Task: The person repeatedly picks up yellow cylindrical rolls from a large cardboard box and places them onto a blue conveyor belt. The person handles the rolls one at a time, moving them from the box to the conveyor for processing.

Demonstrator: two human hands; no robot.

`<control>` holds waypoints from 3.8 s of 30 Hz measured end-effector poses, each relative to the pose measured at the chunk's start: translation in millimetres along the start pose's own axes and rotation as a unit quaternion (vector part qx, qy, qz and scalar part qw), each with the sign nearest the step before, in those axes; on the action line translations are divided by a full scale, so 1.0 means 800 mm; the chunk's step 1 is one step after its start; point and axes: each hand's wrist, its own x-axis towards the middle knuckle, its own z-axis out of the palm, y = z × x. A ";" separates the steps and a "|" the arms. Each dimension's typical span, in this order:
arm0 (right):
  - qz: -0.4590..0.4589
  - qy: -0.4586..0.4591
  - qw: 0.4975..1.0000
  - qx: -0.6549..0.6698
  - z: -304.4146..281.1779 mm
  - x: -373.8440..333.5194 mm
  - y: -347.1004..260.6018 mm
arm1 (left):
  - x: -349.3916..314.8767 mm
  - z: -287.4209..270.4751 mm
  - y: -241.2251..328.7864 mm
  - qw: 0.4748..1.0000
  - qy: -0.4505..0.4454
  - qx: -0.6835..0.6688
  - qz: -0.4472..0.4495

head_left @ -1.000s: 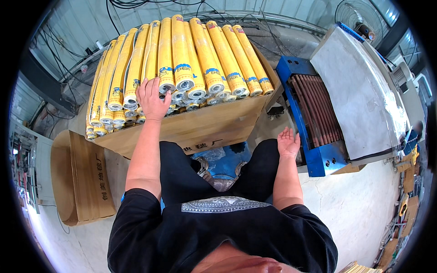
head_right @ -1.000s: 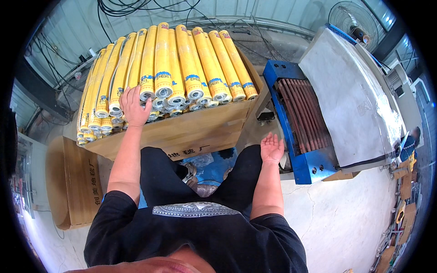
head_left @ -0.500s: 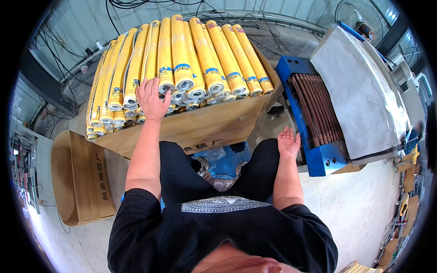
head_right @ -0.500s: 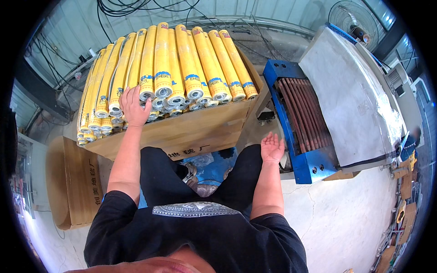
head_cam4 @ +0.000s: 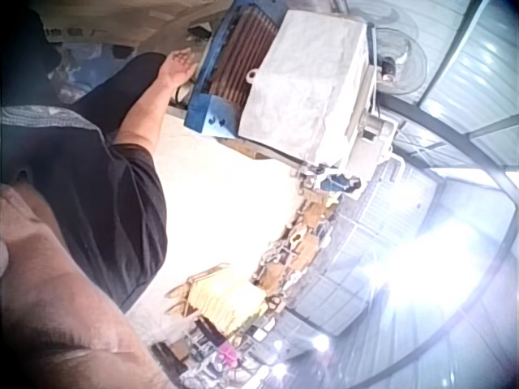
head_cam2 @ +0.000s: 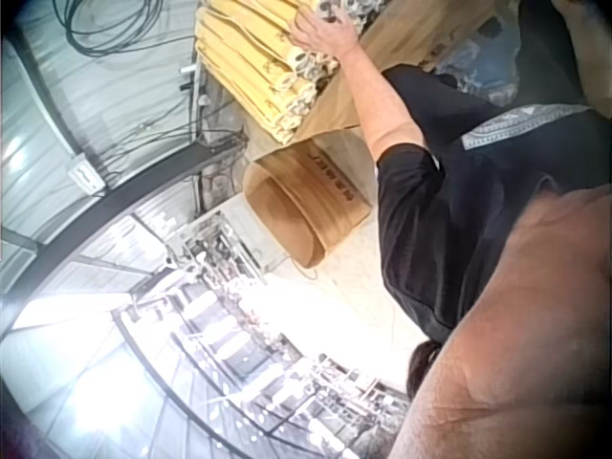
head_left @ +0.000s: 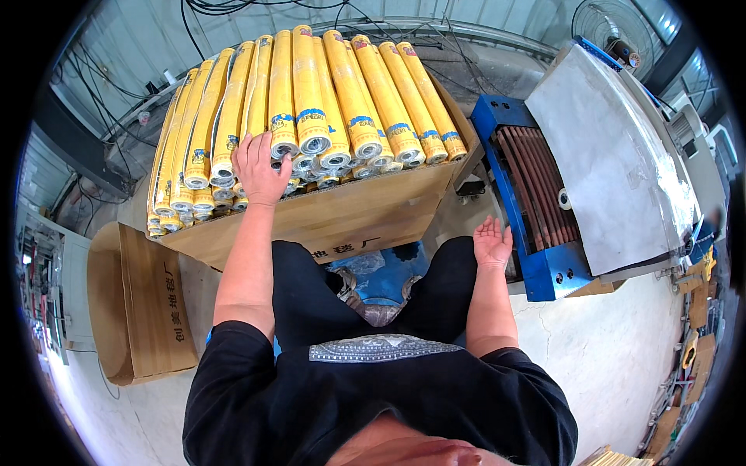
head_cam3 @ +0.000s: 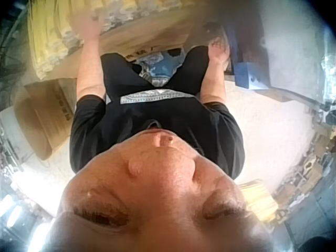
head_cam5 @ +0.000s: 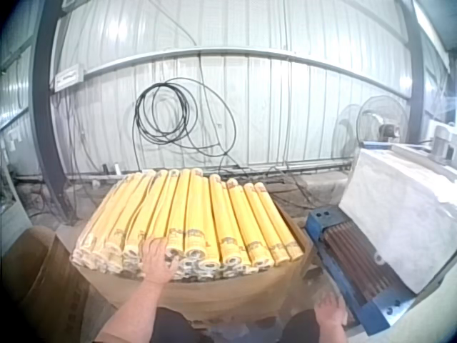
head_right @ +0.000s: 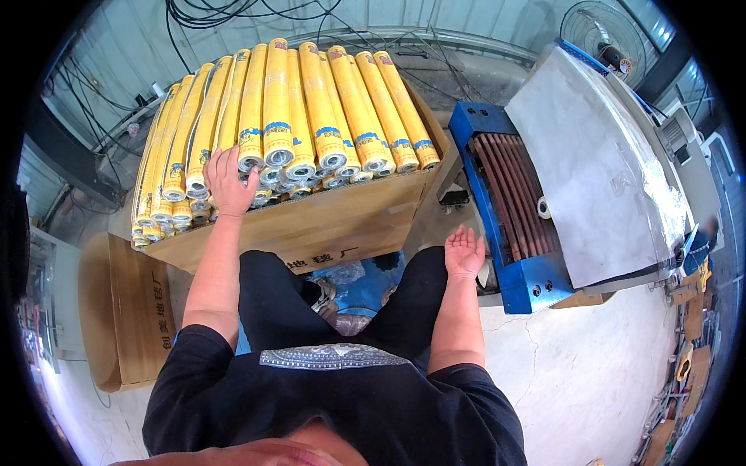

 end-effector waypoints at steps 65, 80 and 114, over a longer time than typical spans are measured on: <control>0.338 -0.474 0.531 -0.615 0.053 -0.200 0.149 | -0.053 0.014 0.241 0.643 -0.667 -0.367 -0.082; -0.107 -0.024 0.982 -0.150 0.127 0.088 -0.010 | -0.139 -0.297 0.027 0.682 -0.668 -0.287 -0.082; -0.212 -0.343 0.375 -0.835 0.366 0.003 0.348 | 0.017 -0.301 -0.167 0.826 -0.170 -0.327 -0.426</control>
